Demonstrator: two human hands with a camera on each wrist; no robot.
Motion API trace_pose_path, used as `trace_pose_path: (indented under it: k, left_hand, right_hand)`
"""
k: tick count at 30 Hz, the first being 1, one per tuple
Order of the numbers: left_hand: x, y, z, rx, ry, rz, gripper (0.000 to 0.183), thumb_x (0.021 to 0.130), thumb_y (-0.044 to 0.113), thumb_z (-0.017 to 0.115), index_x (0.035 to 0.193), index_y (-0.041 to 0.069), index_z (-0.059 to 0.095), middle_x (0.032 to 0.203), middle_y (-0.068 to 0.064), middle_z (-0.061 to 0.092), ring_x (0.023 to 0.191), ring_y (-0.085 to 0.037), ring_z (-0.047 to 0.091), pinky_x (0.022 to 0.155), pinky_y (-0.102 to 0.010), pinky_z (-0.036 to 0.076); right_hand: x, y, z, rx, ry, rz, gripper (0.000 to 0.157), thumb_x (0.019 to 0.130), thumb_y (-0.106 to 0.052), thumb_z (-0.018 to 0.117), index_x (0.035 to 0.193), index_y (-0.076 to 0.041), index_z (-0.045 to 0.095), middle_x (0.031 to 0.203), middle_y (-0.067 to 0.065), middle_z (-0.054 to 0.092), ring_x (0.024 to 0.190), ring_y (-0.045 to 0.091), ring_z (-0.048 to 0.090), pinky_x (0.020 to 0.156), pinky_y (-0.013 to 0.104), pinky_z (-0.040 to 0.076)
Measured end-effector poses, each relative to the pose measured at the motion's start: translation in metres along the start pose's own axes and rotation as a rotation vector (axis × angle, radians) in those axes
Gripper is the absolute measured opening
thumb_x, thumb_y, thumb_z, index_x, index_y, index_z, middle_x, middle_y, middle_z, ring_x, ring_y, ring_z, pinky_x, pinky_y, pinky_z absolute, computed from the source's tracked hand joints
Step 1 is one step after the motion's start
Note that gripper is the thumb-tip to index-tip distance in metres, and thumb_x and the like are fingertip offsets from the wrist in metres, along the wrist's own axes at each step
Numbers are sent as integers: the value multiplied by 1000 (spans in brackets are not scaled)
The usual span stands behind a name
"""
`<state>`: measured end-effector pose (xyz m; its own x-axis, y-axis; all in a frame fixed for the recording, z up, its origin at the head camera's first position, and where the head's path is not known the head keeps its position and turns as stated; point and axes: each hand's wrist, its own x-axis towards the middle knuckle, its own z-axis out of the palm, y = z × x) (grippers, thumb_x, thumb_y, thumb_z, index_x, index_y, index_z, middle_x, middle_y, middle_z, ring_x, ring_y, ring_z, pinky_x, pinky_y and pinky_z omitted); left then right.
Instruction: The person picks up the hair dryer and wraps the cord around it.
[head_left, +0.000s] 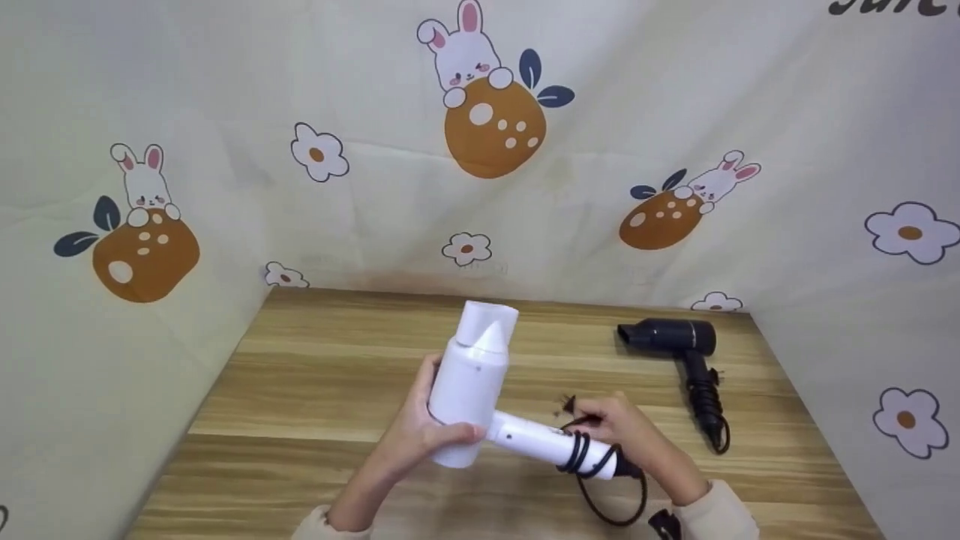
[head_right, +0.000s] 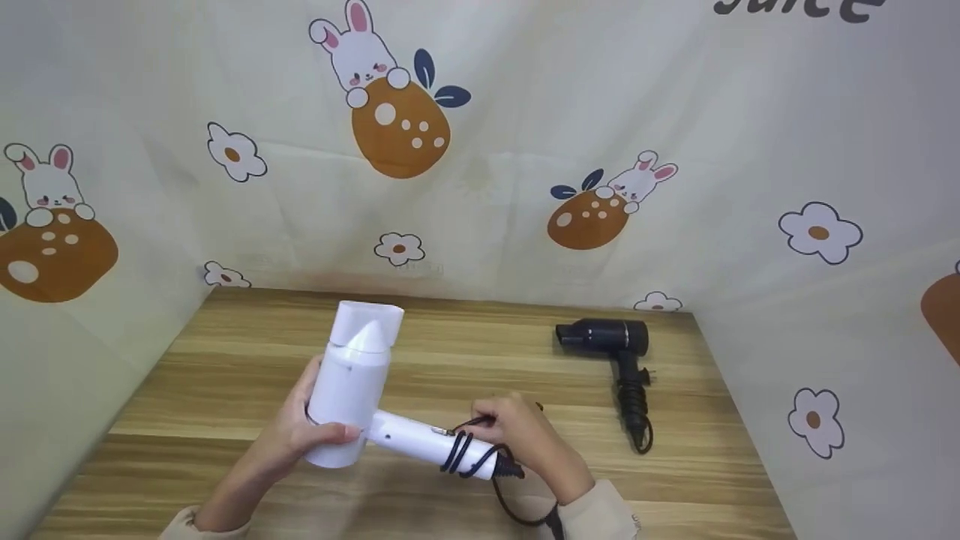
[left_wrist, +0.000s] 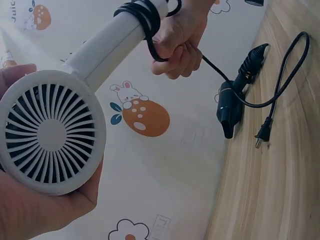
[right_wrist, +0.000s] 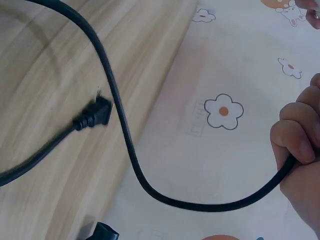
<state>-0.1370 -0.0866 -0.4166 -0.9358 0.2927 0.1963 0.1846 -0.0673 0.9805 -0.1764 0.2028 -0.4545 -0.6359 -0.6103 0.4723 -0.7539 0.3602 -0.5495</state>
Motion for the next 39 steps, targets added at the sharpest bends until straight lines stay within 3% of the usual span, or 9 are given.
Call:
trace_pose_path:
  k: [3,8,15,22,27,32,39]
  left_hand:
    - [1,-2,1,96,-27,4,81,63,11,79,129,8,31,109,-16,51,91,-24,56,77,-40,50]
    - [2,-2,5,205,-33,-12,84,63,16,81,131,8,31,109,-16,52,91,-23,56,77,-37,49]
    - [6,-5,12,296,63,-18,88,61,16,81,133,8,31,110,-16,54,91,-23,57,75,-34,50]
    - [4,-4,19,419,159,47,89,60,20,83,132,8,31,109,-14,55,89,-22,57,74,-35,50]
    - [4,-1,22,431,236,95,87,60,20,83,131,11,32,108,-10,56,88,-20,57,72,-34,50]
    - [3,-1,24,403,294,140,86,61,18,83,131,13,35,109,-8,56,89,-19,56,73,-33,51]
    - [2,0,28,447,387,233,86,57,14,83,130,13,37,108,-4,57,87,-15,57,70,-30,51]
  right_hand:
    - [-2,-3,-4,-6,-26,82,23,78,-21,72,65,-13,55,58,-2,60,56,-10,41,45,11,39]
    - [2,-10,-9,-112,13,55,25,77,-28,74,63,-19,55,56,-10,54,53,-9,35,45,6,30]
    - [6,-29,-12,-168,49,274,33,87,-24,64,58,-18,49,53,-16,39,48,-6,33,45,14,30]
    - [6,-42,-7,-244,109,318,38,91,-22,58,57,-17,42,51,-18,29,45,-7,26,42,13,25]
    - [6,-52,-6,-228,169,366,37,94,-19,54,59,-20,43,51,-19,31,45,-6,26,43,14,25]
    - [3,-63,-2,-174,170,443,29,96,-20,50,67,-21,53,54,-16,40,49,-3,34,47,17,33]
    - [-3,-69,13,-101,189,427,19,98,-15,44,90,-18,61,61,-15,40,53,-4,35,49,19,37]
